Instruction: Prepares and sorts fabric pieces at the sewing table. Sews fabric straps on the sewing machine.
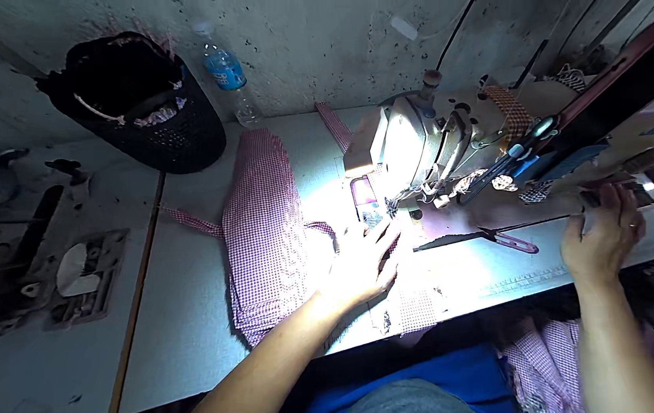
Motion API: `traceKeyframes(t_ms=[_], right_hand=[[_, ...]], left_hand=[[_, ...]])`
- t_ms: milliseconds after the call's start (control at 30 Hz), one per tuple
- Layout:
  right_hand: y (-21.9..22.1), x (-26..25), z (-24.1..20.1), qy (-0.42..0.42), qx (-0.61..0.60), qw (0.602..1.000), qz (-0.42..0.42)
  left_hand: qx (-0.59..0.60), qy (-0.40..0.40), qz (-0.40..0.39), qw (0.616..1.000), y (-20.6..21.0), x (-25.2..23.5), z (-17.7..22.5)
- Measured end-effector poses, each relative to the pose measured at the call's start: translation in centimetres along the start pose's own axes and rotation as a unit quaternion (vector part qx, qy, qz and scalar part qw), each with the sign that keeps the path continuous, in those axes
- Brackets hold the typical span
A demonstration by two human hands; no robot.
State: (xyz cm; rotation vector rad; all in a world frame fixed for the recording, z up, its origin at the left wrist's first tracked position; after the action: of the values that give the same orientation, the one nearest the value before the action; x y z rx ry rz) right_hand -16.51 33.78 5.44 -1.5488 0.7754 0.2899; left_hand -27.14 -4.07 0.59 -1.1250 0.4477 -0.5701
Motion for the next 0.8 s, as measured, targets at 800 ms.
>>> traceKeyframes(t_ms=[800], right_hand=[[1.2, 0.3, 0.3, -0.041, -0.043, 0.998, 0.022]], left_hand=[[-0.003, -0.046, -0.046, 0.998, -0.4, -1.1, -1.3]])
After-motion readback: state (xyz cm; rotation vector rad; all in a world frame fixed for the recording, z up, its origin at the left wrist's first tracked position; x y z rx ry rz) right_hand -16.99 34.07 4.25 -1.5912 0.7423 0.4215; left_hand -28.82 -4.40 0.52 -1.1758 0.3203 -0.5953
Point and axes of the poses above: each hand's wrist, its own x-axis away from the middle knuckle, its own y-axis out of the palm, z = x × y, the point moved 10 cm from there along -x, towards the middle knuckle, and after that the axes turned 10 degrees about -y, right-handed, at the moved point
